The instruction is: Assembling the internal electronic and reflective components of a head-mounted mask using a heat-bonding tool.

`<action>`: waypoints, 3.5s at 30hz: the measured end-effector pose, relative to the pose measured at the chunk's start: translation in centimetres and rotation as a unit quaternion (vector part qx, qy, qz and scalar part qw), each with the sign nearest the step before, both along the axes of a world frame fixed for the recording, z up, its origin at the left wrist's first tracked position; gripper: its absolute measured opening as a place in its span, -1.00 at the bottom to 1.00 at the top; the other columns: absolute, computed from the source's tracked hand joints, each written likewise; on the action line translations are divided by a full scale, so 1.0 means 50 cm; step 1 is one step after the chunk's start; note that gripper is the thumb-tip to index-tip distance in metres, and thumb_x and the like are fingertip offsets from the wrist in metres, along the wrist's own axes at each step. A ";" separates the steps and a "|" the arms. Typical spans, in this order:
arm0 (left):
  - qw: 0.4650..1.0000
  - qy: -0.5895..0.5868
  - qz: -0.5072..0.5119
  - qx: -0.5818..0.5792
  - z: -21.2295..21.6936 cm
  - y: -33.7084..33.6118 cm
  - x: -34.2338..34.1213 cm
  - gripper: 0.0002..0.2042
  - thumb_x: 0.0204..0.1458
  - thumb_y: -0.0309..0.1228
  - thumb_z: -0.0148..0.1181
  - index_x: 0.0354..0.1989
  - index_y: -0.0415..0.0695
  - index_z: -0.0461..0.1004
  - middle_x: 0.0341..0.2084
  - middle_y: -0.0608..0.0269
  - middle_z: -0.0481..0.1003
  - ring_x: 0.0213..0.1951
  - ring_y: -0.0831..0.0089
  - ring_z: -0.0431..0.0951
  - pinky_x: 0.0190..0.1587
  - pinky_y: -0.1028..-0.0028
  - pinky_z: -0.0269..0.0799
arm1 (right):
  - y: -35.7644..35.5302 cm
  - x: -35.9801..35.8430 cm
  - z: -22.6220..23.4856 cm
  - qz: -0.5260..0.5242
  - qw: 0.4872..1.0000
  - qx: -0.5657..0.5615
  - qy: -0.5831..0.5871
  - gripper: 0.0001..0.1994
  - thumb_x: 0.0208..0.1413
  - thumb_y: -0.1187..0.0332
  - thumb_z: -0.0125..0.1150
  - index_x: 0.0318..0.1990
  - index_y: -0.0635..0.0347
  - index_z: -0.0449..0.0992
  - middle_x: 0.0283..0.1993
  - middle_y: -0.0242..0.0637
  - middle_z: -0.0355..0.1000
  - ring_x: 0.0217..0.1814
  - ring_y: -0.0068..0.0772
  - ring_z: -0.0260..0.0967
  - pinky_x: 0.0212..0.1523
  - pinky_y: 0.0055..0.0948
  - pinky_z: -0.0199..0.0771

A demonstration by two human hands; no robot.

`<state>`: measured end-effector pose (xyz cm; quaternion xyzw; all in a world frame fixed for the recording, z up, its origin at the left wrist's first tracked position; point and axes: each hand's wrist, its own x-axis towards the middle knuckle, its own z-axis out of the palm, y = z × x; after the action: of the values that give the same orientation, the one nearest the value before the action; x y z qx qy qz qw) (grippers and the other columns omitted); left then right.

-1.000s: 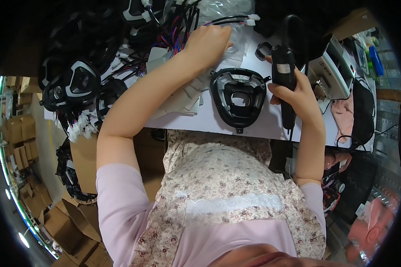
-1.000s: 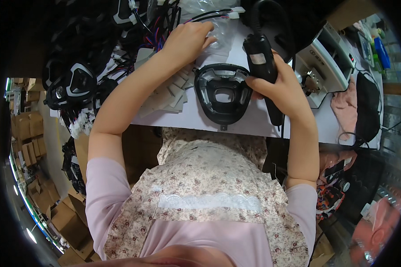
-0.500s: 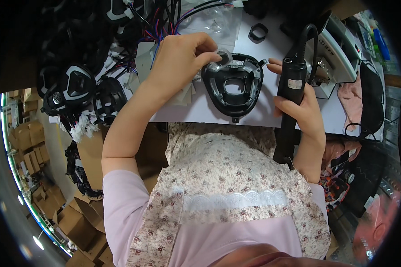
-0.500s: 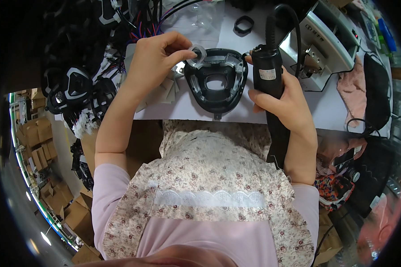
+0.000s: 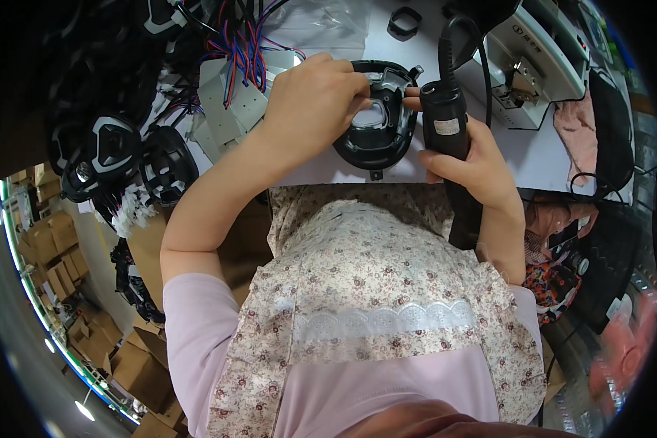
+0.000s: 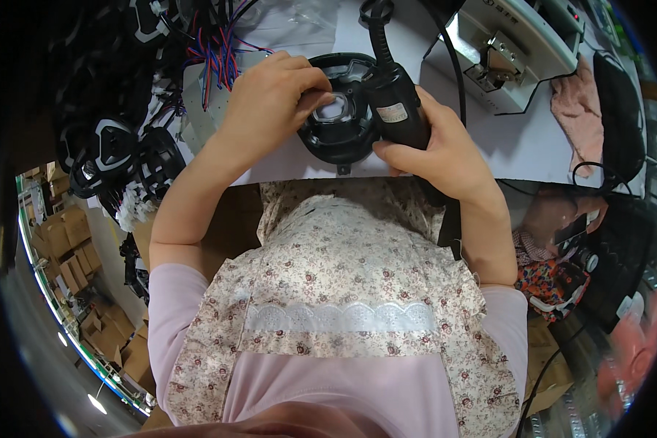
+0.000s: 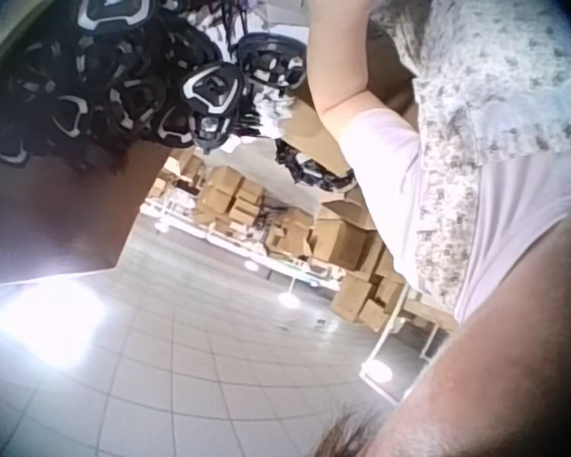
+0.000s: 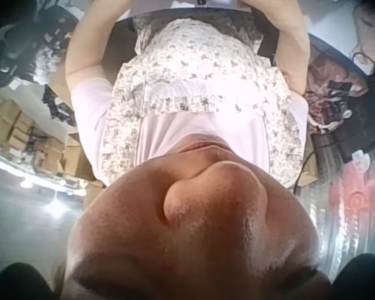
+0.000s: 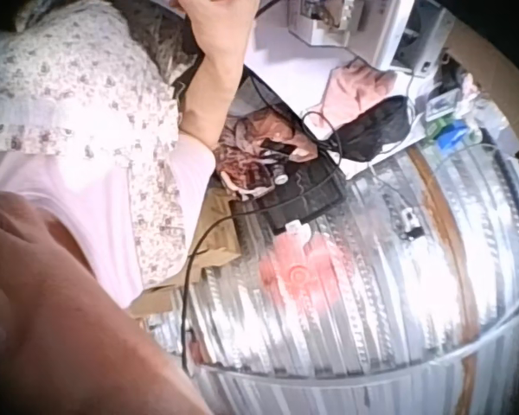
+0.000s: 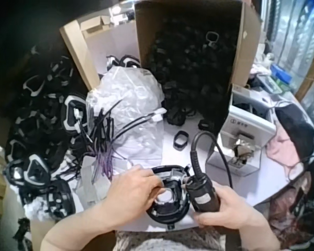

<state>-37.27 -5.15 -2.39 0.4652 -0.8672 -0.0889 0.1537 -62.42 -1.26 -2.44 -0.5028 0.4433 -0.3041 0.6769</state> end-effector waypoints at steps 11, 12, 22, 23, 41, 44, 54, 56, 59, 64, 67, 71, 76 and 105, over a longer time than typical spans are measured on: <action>0.999 -0.015 -0.029 -0.038 -0.003 -0.002 -0.010 -0.86 -0.08 -0.32 0.44 -0.43 -0.06 0.60 -0.45 0.37 0.53 -0.25 0.27 0.50 -0.17 0.22 0.39 | 0.003 0.005 -0.005 0.001 1.000 -0.010 0.005 -0.43 -0.06 0.52 0.35 0.18 0.29 0.38 -0.35 -0.40 0.46 -0.45 -0.65 0.41 -0.41 -0.55 0.47; 0.998 -0.021 -0.030 -0.043 -0.005 -0.001 -0.012 -0.83 -0.10 -0.31 0.46 -0.40 -0.05 0.60 -0.43 0.36 0.53 -0.23 0.26 0.51 -0.15 0.20 0.38 | 0.005 0.005 -0.006 -0.002 1.000 -0.011 0.003 -0.42 -0.06 0.52 0.35 0.19 0.29 0.38 -0.35 -0.40 0.46 -0.45 -0.65 0.41 -0.41 -0.55 0.47; 0.999 0.038 0.006 0.019 -0.020 0.007 0.000 -0.60 -0.12 -0.22 0.49 -0.15 -0.02 0.46 -0.26 0.31 0.49 -0.12 0.20 0.51 -0.10 0.14 0.29 | -0.001 0.018 -0.017 -0.016 0.999 -0.023 0.019 -0.38 -0.06 0.52 0.36 0.25 0.25 0.38 -0.31 -0.40 0.46 -0.42 -0.62 0.42 -0.40 -0.56 0.46; 0.998 0.063 0.006 0.019 -0.020 0.010 0.004 -0.60 -0.12 -0.21 0.49 -0.14 -0.02 0.46 -0.26 0.30 0.49 -0.12 0.20 0.51 -0.09 0.14 0.29 | 0.001 0.015 -0.016 -0.017 0.999 -0.020 0.023 -0.37 -0.06 0.52 0.36 0.27 0.24 0.38 -0.30 -0.39 0.47 -0.42 -0.61 0.42 -0.40 -0.56 0.46; 0.913 0.132 0.386 0.012 0.031 0.069 0.292 -0.55 -0.13 -0.25 0.56 -0.06 -0.13 0.60 -0.38 0.32 0.56 -0.33 0.54 0.49 -0.21 0.54 0.45 | 0.002 0.073 0.072 -0.020 0.999 -0.050 -0.005 -0.27 -0.33 0.44 0.26 0.19 0.44 0.48 0.36 0.10 0.32 -0.48 -0.59 0.50 -0.46 -0.63 0.48; 0.876 0.328 0.350 0.047 0.039 0.077 0.278 -0.71 0.05 -0.34 0.47 -0.13 -0.15 0.53 -0.40 0.40 0.53 -0.37 0.63 0.50 -0.32 0.60 0.44 | 0.002 0.063 0.072 0.012 0.999 -0.034 -0.023 -0.30 -0.32 0.46 0.26 0.17 0.50 0.47 0.37 0.21 0.28 -0.48 -0.54 0.53 -0.47 -0.59 0.52; 0.679 0.656 0.169 0.283 -0.002 0.081 0.049 -0.70 0.17 -0.41 0.37 -0.12 -0.18 0.33 -0.19 0.25 0.49 -0.17 0.51 0.59 -0.12 0.47 0.67 | 0.014 0.081 0.056 0.004 0.989 0.028 -0.148 -0.18 -0.16 0.37 0.37 0.33 0.55 0.24 0.40 0.21 0.25 -0.54 -0.48 0.51 -0.52 -0.54 0.50; 0.758 0.605 0.161 0.185 -0.025 0.079 0.039 -0.59 0.08 -0.39 0.46 -0.02 -0.21 0.34 -0.17 0.22 0.50 -0.17 0.44 0.58 -0.12 0.45 0.55 | 0.005 0.063 0.045 -0.005 0.991 0.017 -0.132 -0.19 -0.10 0.32 0.37 0.34 0.54 0.24 0.37 0.17 0.30 -0.54 -0.50 0.50 -0.53 -0.57 0.47; 0.932 0.251 0.157 -0.210 0.003 0.041 0.063 -0.51 -0.01 -0.40 0.51 0.04 -0.23 0.40 -0.14 0.18 0.51 -0.20 0.38 0.58 -0.15 0.41 0.48 | -0.007 0.040 0.040 -0.002 0.991 0.030 -0.130 -0.29 -0.01 0.38 0.36 0.34 0.39 0.32 -0.12 -0.22 0.51 -0.48 -0.55 0.48 -0.44 -0.54 0.49; 0.985 0.163 -0.001 -0.049 0.094 -0.078 -0.003 -0.76 0.05 -0.48 0.40 -0.12 -0.27 0.59 -0.27 0.26 0.61 -0.29 0.46 0.57 -0.24 0.47 0.46 | 0.005 0.037 0.017 -0.002 0.991 0.054 -0.120 -0.26 -0.06 0.38 0.38 0.33 0.45 0.31 0.16 -0.06 0.39 -0.49 -0.52 0.49 -0.46 -0.53 0.53; 0.994 0.100 -0.015 -0.035 0.032 -0.202 -0.053 -0.72 0.05 -0.22 0.36 -0.31 -0.24 0.64 -0.37 -0.13 0.61 -0.19 -0.05 0.63 -0.08 0.13 0.53 | 0.007 0.049 0.010 0.010 0.989 0.060 -0.132 -0.23 -0.09 0.37 0.39 0.32 0.50 0.28 0.31 0.07 0.36 -0.50 -0.49 0.50 -0.48 -0.52 0.54; 0.990 -0.106 0.040 0.082 0.010 -0.270 -0.124 -0.79 0.07 -0.36 0.27 -0.31 -0.30 0.59 -0.37 -0.12 0.58 -0.20 -0.07 0.60 -0.11 0.08 0.50 | 0.001 0.048 -0.010 0.033 0.987 0.065 -0.143 -0.21 -0.06 0.39 0.36 0.37 0.48 0.24 0.03 -0.03 0.53 -0.51 -0.50 0.47 -0.47 -0.54 0.51; 0.995 0.027 -0.085 -0.042 -0.099 -0.313 -0.105 -0.83 0.01 -0.41 0.26 -0.24 -0.19 0.61 -0.27 -0.07 0.55 -0.13 -0.05 0.57 -0.08 0.09 0.49 | -0.001 0.046 -0.011 0.042 0.980 0.090 -0.175 -0.28 -0.01 0.42 0.37 0.38 0.31 0.31 -0.29 -0.32 0.50 -0.49 -0.52 0.46 -0.42 -0.53 0.47; 0.867 0.463 0.039 0.180 0.088 -0.040 0.050 -0.71 0.02 -0.49 0.42 -0.08 -0.24 0.58 -0.16 0.27 0.60 -0.18 0.49 0.58 -0.16 0.46 0.44 | -0.040 0.050 -0.012 -0.013 0.989 0.030 -0.145 -0.26 0.02 0.27 0.29 0.37 0.42 0.30 -0.46 -0.38 0.44 -0.54 -0.57 0.39 -0.45 -0.61 0.37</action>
<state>-34.75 -7.13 2.00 0.4239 -0.6464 -0.4428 0.4543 -59.92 -3.25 -3.04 -0.4268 0.3557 -0.3694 0.7449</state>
